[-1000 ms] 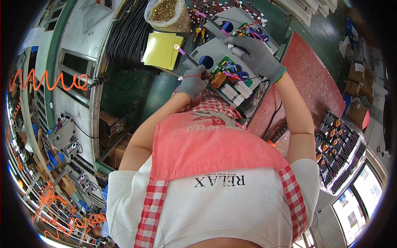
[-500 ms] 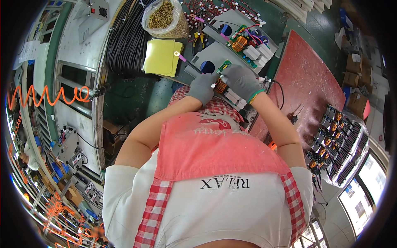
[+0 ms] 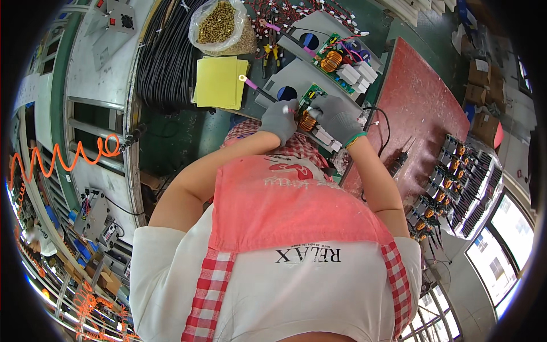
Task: The person assembles electronic components on a workbench, using a soldering iron to attach wires to circuit boards and a pneumatic screwdriver to secure parts into a metal housing. They handle various wires, connectors, and small electronic parts, moving between different sections of the assembly line.
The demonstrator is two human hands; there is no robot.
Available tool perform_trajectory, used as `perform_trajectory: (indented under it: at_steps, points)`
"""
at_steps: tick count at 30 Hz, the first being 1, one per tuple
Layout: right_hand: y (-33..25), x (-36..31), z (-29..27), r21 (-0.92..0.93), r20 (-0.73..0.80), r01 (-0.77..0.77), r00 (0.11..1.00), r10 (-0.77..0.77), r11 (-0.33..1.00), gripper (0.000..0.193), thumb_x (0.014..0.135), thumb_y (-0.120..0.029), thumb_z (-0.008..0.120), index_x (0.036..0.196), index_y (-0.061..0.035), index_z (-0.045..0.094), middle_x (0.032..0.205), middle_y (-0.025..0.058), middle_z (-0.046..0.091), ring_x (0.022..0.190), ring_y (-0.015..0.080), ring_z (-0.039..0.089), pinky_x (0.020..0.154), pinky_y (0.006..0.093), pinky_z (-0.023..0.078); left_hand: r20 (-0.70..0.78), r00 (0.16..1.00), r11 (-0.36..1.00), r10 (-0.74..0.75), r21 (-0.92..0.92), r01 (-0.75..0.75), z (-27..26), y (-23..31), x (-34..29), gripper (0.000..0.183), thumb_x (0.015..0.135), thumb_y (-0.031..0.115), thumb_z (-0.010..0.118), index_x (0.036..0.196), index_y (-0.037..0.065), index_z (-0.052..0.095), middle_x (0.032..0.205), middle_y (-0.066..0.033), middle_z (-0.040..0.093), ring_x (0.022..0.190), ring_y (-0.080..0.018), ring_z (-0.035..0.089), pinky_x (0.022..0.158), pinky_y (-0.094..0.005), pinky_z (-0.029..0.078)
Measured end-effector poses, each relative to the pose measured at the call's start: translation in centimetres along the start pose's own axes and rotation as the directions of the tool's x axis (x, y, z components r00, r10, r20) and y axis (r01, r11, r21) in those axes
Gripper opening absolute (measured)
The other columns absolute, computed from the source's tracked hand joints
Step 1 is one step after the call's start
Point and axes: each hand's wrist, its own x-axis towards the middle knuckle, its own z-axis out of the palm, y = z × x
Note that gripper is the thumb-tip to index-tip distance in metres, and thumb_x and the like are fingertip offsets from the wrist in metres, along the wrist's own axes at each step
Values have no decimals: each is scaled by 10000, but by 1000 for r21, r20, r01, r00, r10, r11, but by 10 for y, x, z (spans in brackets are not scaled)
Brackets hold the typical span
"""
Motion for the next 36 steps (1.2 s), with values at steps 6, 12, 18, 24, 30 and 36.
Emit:
perform_trajectory:
  at_steps: [6,12,18,24,30,36]
  points:
    - [-15,14,13,-341,70,-54,994,82,938,134,804,-160,631,898,-88,694,918,133,664,881,298,652,751,400,521,28,1000,1000,-3,-10,3,-2,-5,3,196,733,92,652,915,74,581,854,-154,652,855,-356,624,712,-419,497]
    - [-37,27,7,-471,212,-43,964,160,881,157,797,-112,630,933,-77,700,999,136,675,930,288,662,763,369,536,151,985,997,-79,6,79,-14,-8,3,272,749,219,688,994,125,614,934,-141,659,896,-333,635,752,-417,512]
    - [-50,42,0,-507,340,-15,915,217,862,167,804,-111,622,947,-71,699,971,143,683,931,292,661,770,376,537,227,968,993,-106,77,91,-17,-8,2,287,756,313,702,964,122,653,898,-138,672,855,-318,645,742,-406,504]
    - [-54,46,0,-534,364,16,907,213,845,164,808,-114,616,936,-53,696,963,153,682,910,298,665,766,378,538,218,975,999,-37,-13,41,-1,-24,7,313,761,319,696,992,112,657,913,-125,681,852,-302,651,743,-390,509]
    - [-45,52,10,-527,363,66,919,154,847,167,805,-122,603,912,-36,697,943,166,680,899,301,665,769,374,536,209,977,994,-30,-95,51,4,-30,4,303,785,300,678,1014,104,649,909,-126,680,839,-299,652,737,-382,508]
    - [-28,66,8,-466,425,163,903,58,869,161,778,-165,616,883,-80,703,904,150,672,867,308,649,781,393,511,144,990,998,4,-65,5,2,-26,-9,346,811,276,665,1102,99,608,891,-130,672,824,-302,648,714,-387,503]
